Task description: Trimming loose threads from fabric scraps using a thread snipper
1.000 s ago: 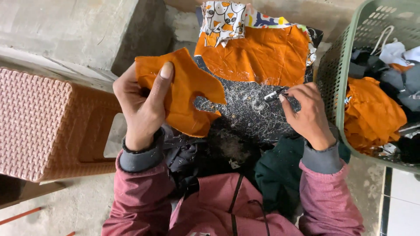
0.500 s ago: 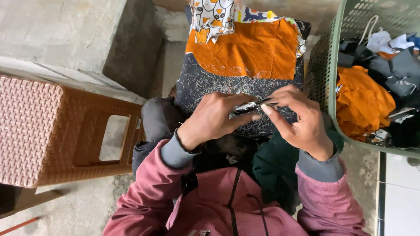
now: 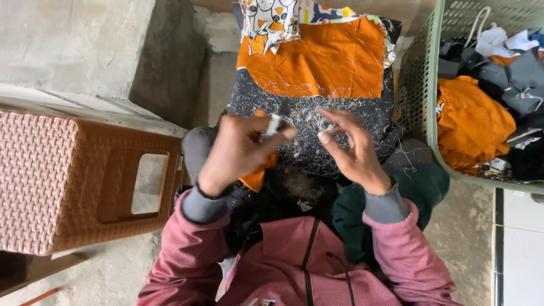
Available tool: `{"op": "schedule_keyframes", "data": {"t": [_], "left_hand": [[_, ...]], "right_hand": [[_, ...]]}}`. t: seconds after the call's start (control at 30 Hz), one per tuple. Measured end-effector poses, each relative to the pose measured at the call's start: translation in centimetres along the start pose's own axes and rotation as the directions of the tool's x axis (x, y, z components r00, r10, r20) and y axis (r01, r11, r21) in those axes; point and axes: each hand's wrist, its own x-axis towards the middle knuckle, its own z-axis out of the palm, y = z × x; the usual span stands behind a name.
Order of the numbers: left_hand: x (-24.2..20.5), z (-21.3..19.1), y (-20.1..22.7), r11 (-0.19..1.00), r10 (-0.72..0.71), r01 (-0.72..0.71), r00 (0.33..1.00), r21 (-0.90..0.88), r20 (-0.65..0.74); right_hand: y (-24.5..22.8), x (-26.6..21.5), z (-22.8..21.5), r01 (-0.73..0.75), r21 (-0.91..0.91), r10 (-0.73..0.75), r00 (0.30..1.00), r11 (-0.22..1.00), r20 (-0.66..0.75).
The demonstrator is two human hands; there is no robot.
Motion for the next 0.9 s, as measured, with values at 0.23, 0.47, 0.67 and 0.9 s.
{"op": "schedule_keyframes", "data": {"t": [0.23, 0.47, 0.67, 0.9], "left_hand": [[-0.2, 4.6, -1.5, 0.991, 0.089, -0.072, 0.984, -0.112, 0.157], [-2.7, -3.6, 0.5, 0.989, -0.052, 0.040, 0.996, 0.143, 0.076], [-9.2, -10.6, -1.4, 0.911, -0.109, 0.237, 0.927, 0.337, -0.359], [-12.1, -11.8, -1.2, 0.886, -0.133, 0.370, 0.779, 0.279, -0.613]], "right_hand": [[-7.1, -0.1, 2.7, -0.002, 0.137, 0.021, 0.991, 0.991, -0.133], [6.2, -0.6, -5.2, -0.194, -0.188, 0.183, 0.980, 0.963, -0.076], [16.3, -0.7, -7.5, -0.237, -0.724, 0.375, 0.927, 0.648, 0.032], [18.5, -1.3, -4.8, -0.065, -0.843, 0.220, 0.973, 0.534, 0.064]]}}
